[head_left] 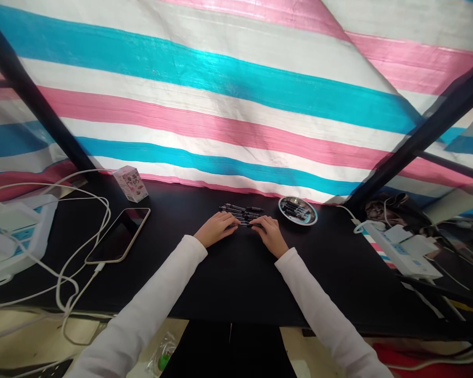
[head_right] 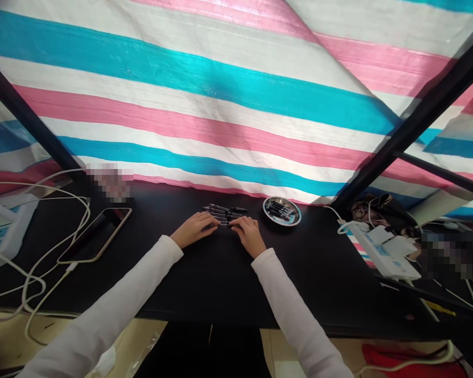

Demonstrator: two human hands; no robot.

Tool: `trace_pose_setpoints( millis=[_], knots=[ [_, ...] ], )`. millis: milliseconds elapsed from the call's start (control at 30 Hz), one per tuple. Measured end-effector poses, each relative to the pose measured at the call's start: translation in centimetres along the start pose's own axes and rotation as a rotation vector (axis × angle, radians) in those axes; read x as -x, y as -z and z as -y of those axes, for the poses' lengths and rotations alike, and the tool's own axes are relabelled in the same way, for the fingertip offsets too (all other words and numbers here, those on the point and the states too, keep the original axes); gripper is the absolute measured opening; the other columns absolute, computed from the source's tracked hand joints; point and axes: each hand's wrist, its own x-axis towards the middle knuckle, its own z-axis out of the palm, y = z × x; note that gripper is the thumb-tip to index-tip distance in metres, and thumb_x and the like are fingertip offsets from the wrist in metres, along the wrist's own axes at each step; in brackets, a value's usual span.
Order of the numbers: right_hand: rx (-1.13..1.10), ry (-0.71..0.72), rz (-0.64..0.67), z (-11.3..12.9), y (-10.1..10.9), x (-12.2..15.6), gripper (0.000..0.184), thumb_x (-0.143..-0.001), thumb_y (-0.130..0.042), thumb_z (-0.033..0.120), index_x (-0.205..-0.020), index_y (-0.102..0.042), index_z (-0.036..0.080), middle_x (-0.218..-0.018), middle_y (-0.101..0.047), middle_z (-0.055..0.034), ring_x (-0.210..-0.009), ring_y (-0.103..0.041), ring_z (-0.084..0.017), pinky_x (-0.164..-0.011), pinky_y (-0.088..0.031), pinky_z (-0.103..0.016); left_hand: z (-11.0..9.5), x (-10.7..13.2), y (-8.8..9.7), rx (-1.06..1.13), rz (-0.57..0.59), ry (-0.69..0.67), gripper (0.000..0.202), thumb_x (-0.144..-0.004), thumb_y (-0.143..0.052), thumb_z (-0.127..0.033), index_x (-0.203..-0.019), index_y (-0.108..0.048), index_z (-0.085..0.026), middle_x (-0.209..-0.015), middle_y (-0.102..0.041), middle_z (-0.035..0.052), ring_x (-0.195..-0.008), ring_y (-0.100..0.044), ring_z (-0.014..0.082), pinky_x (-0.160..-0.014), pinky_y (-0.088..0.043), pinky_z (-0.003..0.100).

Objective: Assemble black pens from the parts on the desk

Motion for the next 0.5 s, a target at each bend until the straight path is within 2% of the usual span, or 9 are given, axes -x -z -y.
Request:
trace_pose_setpoints(
  millis=[233,367,500],
  knots=[
    [-0.185,-0.096,-0.064,0.93,-0.32,0.01,0.012,-0.081,-0.059,0.032,-0.089,-0.062,0.023,-0.087,-0.066,-0.0017,-0.082,-0.059,-0.018,-0.081,-0.037,-0.035,-0.45,-0.02,-0.42,0.016,-0.017,-0.032,0.017,-0.092,-0.045,-0.026,-0.102,-0.057,-0.020,-0.094,-0.061,0.0022,-0.087,-0.056,0.0165,-0.081,-0.042,0.030],
    [-0.357,-0.193,-0.103,0.91,-0.34,-0.18,0.019,-0.076,-0.064,0.038,-0.086,-0.062,0.023,-0.088,-0.066,-0.0019,-0.083,-0.060,-0.018,-0.080,-0.042,-0.034,-0.45,0.02,-0.46,0.030,-0.027,-0.044,0.017,-0.092,-0.045,-0.026,-0.103,-0.056,-0.020,-0.096,-0.062,0.0023,-0.089,-0.055,0.0165,-0.083,-0.042,0.031],
    [-0.501,-0.284,-0.044,0.71,-0.49,-0.28,0.026,-0.076,-0.061,0.044,-0.088,-0.059,0.021,-0.078,-0.066,-0.0017,-0.075,-0.062,-0.018,-0.071,-0.046,-0.031,-0.44,-0.02,-0.44,0.006,-0.027,-0.048,0.016,-0.092,-0.045,-0.025,-0.102,-0.056,-0.020,-0.096,-0.062,0.0021,-0.088,-0.055,0.0165,-0.082,-0.042,0.031]
  ],
)
